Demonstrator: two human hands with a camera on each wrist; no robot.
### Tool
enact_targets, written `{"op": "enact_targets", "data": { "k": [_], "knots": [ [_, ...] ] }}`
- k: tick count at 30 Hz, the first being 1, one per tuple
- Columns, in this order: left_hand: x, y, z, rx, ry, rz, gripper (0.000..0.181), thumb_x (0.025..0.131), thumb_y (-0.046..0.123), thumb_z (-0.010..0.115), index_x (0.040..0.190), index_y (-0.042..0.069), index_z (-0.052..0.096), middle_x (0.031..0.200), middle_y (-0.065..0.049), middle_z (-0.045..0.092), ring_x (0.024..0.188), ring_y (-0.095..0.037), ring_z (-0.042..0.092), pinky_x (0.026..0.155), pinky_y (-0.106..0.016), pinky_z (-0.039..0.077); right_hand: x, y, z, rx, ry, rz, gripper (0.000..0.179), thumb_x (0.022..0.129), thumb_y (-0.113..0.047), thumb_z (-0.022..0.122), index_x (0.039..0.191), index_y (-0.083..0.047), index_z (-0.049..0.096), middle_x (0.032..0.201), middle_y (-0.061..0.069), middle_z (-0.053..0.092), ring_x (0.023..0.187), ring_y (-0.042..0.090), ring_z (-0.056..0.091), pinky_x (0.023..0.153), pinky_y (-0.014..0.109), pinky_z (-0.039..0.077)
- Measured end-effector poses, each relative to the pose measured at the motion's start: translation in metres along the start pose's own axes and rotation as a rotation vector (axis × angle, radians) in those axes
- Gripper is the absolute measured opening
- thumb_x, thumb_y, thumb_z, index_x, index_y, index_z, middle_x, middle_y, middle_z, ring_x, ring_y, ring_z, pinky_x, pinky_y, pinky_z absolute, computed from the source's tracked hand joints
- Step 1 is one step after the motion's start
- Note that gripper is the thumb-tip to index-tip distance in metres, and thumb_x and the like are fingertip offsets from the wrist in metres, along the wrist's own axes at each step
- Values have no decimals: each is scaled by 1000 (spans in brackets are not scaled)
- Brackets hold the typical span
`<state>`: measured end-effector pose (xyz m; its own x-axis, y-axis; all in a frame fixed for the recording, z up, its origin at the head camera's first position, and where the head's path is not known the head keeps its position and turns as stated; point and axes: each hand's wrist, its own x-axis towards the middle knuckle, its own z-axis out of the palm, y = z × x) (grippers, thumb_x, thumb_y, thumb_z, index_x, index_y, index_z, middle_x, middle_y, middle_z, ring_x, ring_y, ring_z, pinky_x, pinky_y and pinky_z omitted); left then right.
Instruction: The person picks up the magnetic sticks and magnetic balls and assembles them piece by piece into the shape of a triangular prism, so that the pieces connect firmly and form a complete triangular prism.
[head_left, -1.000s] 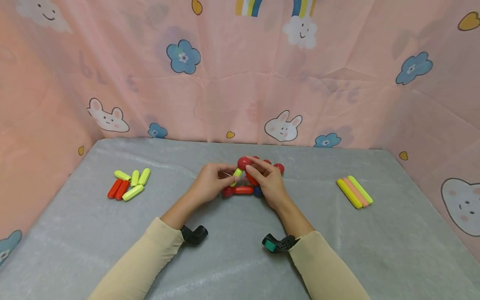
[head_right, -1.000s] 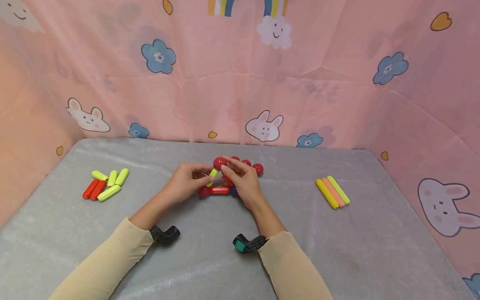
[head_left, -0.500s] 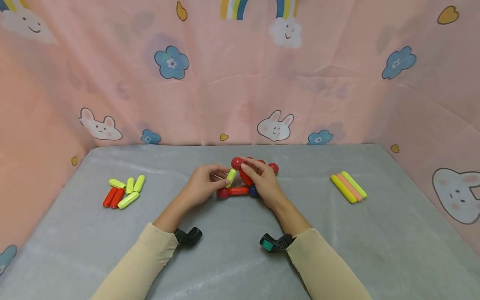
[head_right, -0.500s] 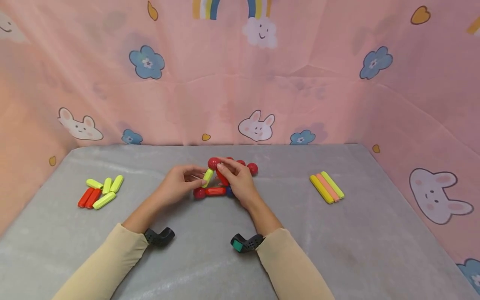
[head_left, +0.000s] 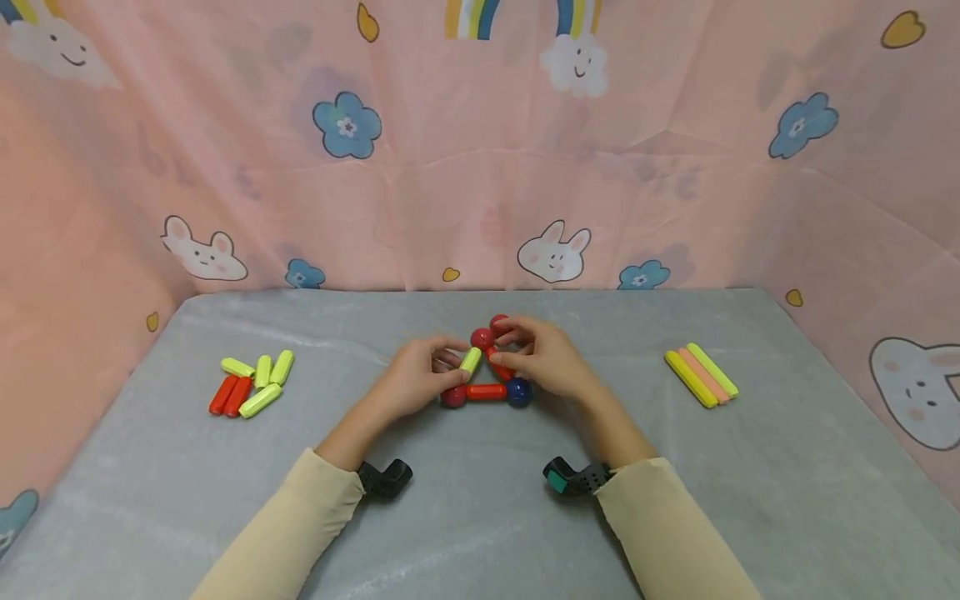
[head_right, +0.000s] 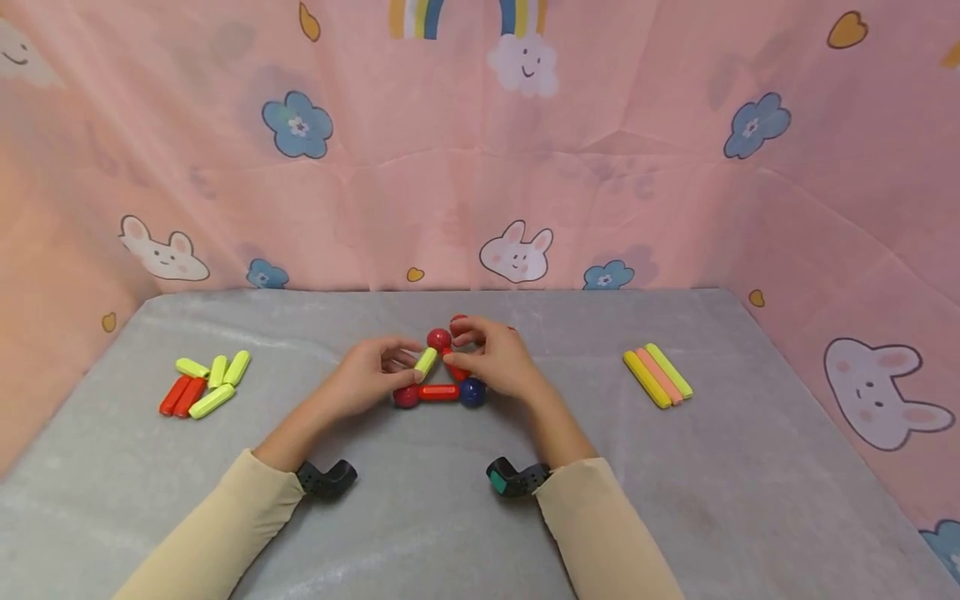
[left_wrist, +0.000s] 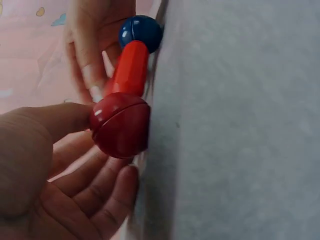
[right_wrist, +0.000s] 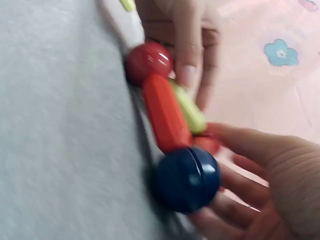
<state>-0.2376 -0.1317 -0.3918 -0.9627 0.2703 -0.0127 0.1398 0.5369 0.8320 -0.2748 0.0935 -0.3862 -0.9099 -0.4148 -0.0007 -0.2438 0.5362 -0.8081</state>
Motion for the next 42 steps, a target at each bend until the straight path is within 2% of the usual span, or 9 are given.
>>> {"op": "enact_targets", "data": {
  "k": [7,10,15,19,22,25,32,36,42],
  "knots": [
    [-11,0,-12,88,-48,-23,33,96,25,69,125,10,68,116,-10,73,99,-22,69,84,-35,57,-4,1,-2,15,-190,-8,50,91,-31,75,137,-17,61,130,9,67,108,26,69,91,38,58],
    [-19,-4,-17,106,-112,3,37,94,28,71,126,9,68,116,-9,73,96,-19,68,78,-30,56,-7,3,-1,47,-231,3,50,91,-32,75,136,-16,62,133,9,66,109,24,68,90,37,58],
    [-36,-12,-22,150,-185,75,43,91,33,76,128,13,66,108,-2,72,87,-12,63,71,-26,53,-17,7,-3,24,-304,-20,54,89,-30,78,137,-12,61,119,10,70,100,19,67,78,32,57],
    [-50,-19,-24,167,-173,128,40,90,33,78,125,16,69,103,3,71,85,-10,62,72,-24,53,-28,6,-6,-35,-360,-48,65,85,-33,81,144,-20,56,127,4,66,108,18,62,81,31,56],
    [-58,-23,-23,131,-138,142,38,89,31,78,124,18,70,109,5,72,89,-9,62,77,-23,53,-36,3,-5,-65,-388,-86,71,82,-35,84,146,-27,54,134,-2,63,116,19,59,90,32,53],
    [-63,-27,-19,83,-105,146,40,87,30,80,124,20,69,114,5,71,93,-10,62,81,-23,53,-43,2,4,-38,-370,-138,68,82,-32,85,144,-26,57,135,-2,64,119,20,59,95,29,52],
    [-70,-36,-16,-1,-51,154,31,90,28,78,118,21,68,109,3,68,94,-13,59,82,-25,49,-48,13,24,221,-242,-150,52,85,-20,82,134,-15,66,144,10,60,125,28,61,98,18,50],
    [-66,-40,-17,-15,-24,143,26,89,26,78,113,24,70,104,6,66,92,-12,58,81,-25,49,-47,15,25,203,-215,-196,48,83,-21,84,129,-15,69,150,11,55,134,31,56,99,17,50],
    [-65,-46,-18,-26,-63,138,27,90,30,77,115,20,70,101,2,66,91,-13,57,79,-24,48,-47,18,28,197,-192,-210,44,81,-19,86,123,-14,72,148,9,56,135,31,53,97,19,53]
  ]
}}
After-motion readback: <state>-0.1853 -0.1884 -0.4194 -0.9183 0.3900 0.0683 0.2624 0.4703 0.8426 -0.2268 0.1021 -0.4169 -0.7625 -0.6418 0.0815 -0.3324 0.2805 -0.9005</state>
